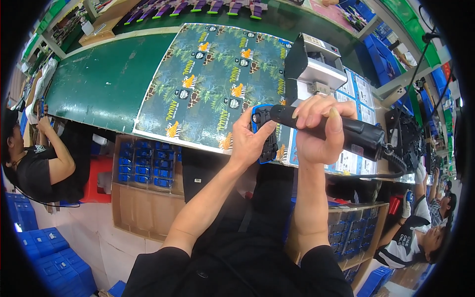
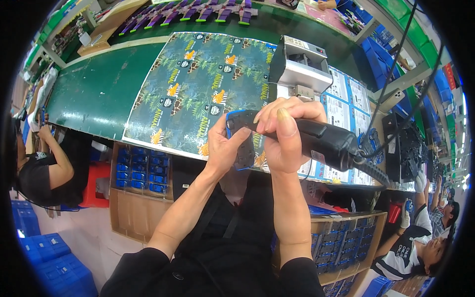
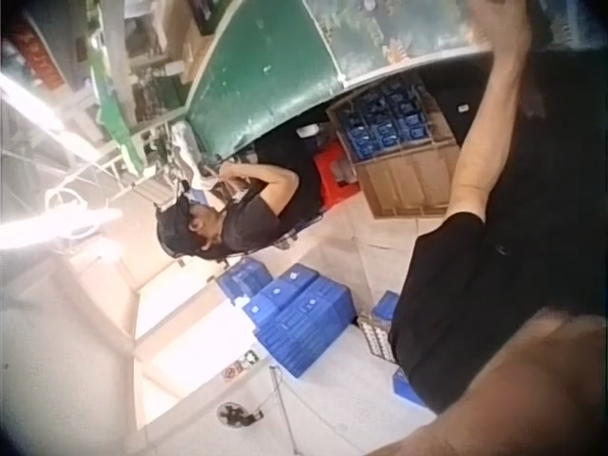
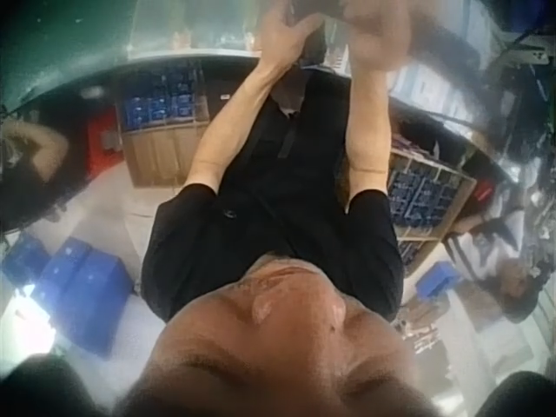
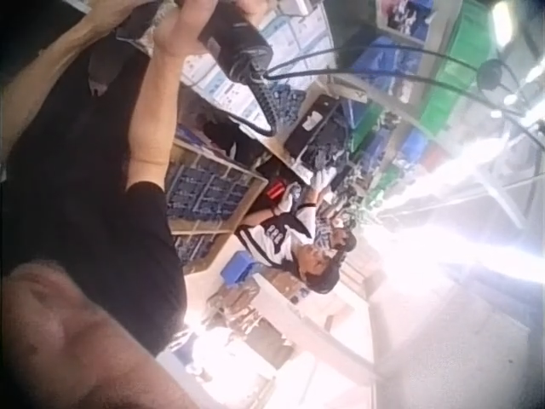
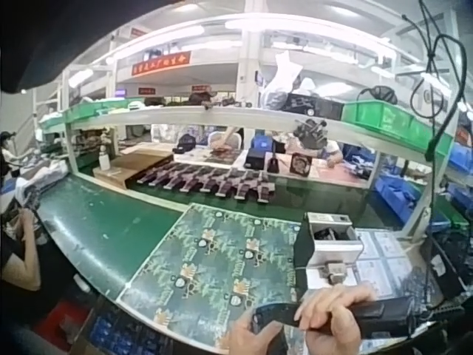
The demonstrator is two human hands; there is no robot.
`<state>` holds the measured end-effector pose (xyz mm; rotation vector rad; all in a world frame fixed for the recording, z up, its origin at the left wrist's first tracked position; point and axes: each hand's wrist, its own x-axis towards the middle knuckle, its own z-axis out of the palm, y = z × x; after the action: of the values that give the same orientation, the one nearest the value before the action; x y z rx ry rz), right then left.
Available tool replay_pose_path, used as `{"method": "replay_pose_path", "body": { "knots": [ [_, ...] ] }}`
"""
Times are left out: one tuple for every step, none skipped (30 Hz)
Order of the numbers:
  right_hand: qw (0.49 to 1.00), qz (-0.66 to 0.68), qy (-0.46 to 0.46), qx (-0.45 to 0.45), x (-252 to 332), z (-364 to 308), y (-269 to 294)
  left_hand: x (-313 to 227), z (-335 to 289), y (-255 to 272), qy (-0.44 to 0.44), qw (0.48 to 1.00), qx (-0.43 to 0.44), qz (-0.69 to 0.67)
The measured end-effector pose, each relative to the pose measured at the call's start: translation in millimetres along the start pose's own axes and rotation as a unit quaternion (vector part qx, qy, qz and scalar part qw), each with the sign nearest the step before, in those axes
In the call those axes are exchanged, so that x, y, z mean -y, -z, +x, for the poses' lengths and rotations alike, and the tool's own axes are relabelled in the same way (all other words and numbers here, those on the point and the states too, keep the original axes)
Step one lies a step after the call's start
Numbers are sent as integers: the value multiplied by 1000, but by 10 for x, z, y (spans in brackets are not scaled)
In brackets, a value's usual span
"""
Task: The person assembles toy cars by driving screws into the underside of each car with an electric screwdriver and sliding the cars down the table.
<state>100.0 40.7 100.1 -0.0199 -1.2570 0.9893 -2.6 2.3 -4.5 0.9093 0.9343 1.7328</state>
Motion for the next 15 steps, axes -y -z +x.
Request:
{"method": "replay_pose_path", "body": {
  "knots": [
    [1000, 5, -13, -20, 18, 4, 6, 8, -8, 0, 7, 1000, -5, 13],
    [999, 10, -26, -40, 36, 6, 16, 15, -16, -4, 15, 999, -10, 27],
    [999, -19, -35, -37, 80, 34, 98, 23, -11, -10, 11, 1000, -6, 27],
    [998, -4, -37, -51, 168, 94, 185, 41, -23, -23, 6, 999, 3, 41],
    [997, 11, -40, -65, 275, 173, 272, 45, -22, -37, 2, 998, 12, 56],
    [997, -26, -22, -74, 400, 263, 382, 33, -23, -47, 7, 997, 36, 64],
    [995, -62, -6, -84, 483, 354, 502, 17, -43, -46, 8, 997, 40, 65],
    [991, -70, 16, -109, 509, 448, 623, -8, -76, -46, -9, 992, 75, 105],
    [989, -58, 2, -137, 521, 516, 725, -36, -96, -44, -25, 983, 111, 145],
    [987, -62, -3, -147, 505, 575, 736, -51, -93, -23, -8, 979, 137, 152],
    [985, -66, -7, -158, 480, 626, 728, -49, -88, -24, -6, 977, 145, 154],
    [984, -89, 1, -154, 415, 658, 753, -48, -75, -19, 25, 983, 143, 110],
    [982, -112, 9, -152, 353, 679, 780, -50, -56, -12, 57, 986, 141, 66],
    [974, -166, 21, -152, 304, 694, 785, 9, -22, 34, 48, 985, 150, 74],
    [969, -196, 28, -149, 257, 677, 821, 8, -16, 31, 51, 984, 155, 76]
  ]
}}
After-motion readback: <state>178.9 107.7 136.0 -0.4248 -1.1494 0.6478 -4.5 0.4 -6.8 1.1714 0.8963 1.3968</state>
